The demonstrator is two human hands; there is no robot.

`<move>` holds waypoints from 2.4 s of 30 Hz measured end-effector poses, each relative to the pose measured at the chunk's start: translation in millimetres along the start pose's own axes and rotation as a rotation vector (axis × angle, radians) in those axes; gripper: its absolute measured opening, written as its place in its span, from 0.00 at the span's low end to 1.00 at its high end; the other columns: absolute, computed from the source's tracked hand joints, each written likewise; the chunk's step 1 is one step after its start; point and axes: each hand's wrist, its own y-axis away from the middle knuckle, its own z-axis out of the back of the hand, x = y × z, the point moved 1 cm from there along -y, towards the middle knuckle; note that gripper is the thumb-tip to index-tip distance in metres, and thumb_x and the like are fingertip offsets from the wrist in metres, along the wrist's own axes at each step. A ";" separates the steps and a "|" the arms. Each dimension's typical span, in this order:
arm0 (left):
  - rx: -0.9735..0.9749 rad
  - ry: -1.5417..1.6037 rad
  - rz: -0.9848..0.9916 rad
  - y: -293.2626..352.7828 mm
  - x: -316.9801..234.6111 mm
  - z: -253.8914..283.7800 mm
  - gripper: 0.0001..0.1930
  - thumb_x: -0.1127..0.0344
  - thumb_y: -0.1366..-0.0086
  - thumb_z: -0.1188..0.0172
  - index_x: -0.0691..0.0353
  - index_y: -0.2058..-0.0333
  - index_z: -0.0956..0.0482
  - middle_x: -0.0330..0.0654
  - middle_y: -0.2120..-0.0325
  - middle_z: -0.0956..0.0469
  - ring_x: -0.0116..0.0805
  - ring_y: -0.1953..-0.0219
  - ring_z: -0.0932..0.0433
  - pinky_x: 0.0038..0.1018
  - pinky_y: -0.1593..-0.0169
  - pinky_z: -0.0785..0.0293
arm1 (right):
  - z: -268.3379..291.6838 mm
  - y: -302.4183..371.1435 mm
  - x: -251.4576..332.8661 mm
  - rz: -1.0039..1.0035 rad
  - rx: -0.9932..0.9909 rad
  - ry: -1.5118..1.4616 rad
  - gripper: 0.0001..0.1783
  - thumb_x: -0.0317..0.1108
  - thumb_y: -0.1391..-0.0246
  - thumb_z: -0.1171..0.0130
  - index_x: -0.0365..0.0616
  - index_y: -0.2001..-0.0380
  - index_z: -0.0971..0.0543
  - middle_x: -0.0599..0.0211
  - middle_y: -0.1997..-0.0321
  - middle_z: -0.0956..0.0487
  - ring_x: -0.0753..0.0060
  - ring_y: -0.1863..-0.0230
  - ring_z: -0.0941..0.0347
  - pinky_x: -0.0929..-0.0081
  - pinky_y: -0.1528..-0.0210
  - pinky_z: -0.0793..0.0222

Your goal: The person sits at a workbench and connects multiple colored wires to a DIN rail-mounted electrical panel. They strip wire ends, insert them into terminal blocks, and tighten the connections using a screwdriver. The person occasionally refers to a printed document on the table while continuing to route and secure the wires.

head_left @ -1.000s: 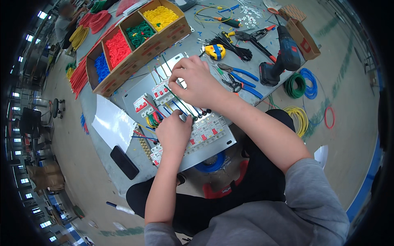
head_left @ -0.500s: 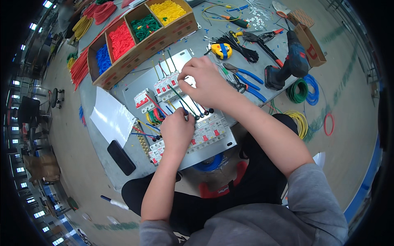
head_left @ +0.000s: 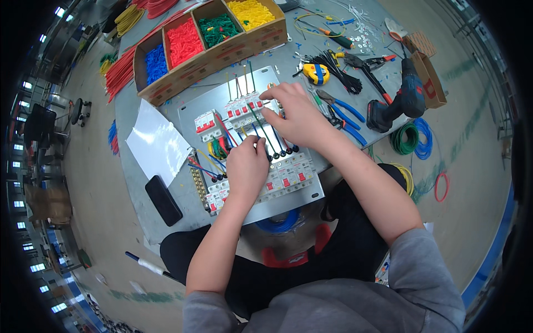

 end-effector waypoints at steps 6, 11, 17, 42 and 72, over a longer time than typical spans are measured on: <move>-0.135 0.285 0.096 5.2 -2.7 7.9 0.12 0.60 0.22 0.33 0.64 0.58 0.10 0.50 0.84 0.19 0.50 0.81 0.18 0.42 0.72 0.27 | -5.0 -10.4 2.3 -0.123 0.167 -0.147 0.20 0.41 0.30 0.32 0.40 0.42 0.15 0.56 0.48 0.13 0.57 0.46 0.16 0.62 0.45 0.20; -0.111 0.441 0.216 13.6 -3.0 28.0 0.19 0.56 0.19 0.40 0.66 0.67 0.16 0.48 0.79 0.20 0.45 0.77 0.20 0.42 0.69 0.29 | -7.0 -20.3 8.2 -0.090 0.228 -0.127 0.17 0.43 0.31 0.28 0.38 0.56 0.12 0.57 0.55 0.13 0.60 0.53 0.15 0.62 0.50 0.20; 0.047 -0.075 -0.096 33.3 19.1 23.1 0.14 0.62 0.30 0.35 0.66 0.71 0.14 0.50 0.71 0.16 0.53 0.63 0.16 0.50 0.57 0.21 | -12.5 -25.5 -5.8 0.033 0.073 -0.030 0.14 0.39 0.35 0.27 0.37 0.62 0.13 0.59 0.50 0.14 0.52 0.44 0.20 0.57 0.39 0.25; -0.477 0.438 -0.009 30.1 63.1 152.4 0.09 0.75 0.24 0.41 0.64 0.48 0.19 0.36 0.59 0.21 0.21 0.59 0.28 0.24 0.52 0.30 | 10.5 -0.5 8.1 0.103 -0.185 0.037 0.29 0.40 0.38 0.27 0.41 0.38 0.22 0.56 0.40 0.21 0.51 0.35 0.27 0.54 0.29 0.33; 0.392 0.433 0.383 17.9 110.1 91.0 0.22 0.52 0.17 0.42 0.66 0.58 0.09 0.41 0.68 0.13 0.30 0.64 0.18 0.32 0.54 0.22 | -25.6 73.7 48.2 0.357 0.609 0.488 0.49 0.53 0.54 0.15 0.48 0.31 0.22 0.66 0.42 0.17 0.61 0.38 0.20 0.59 0.34 0.29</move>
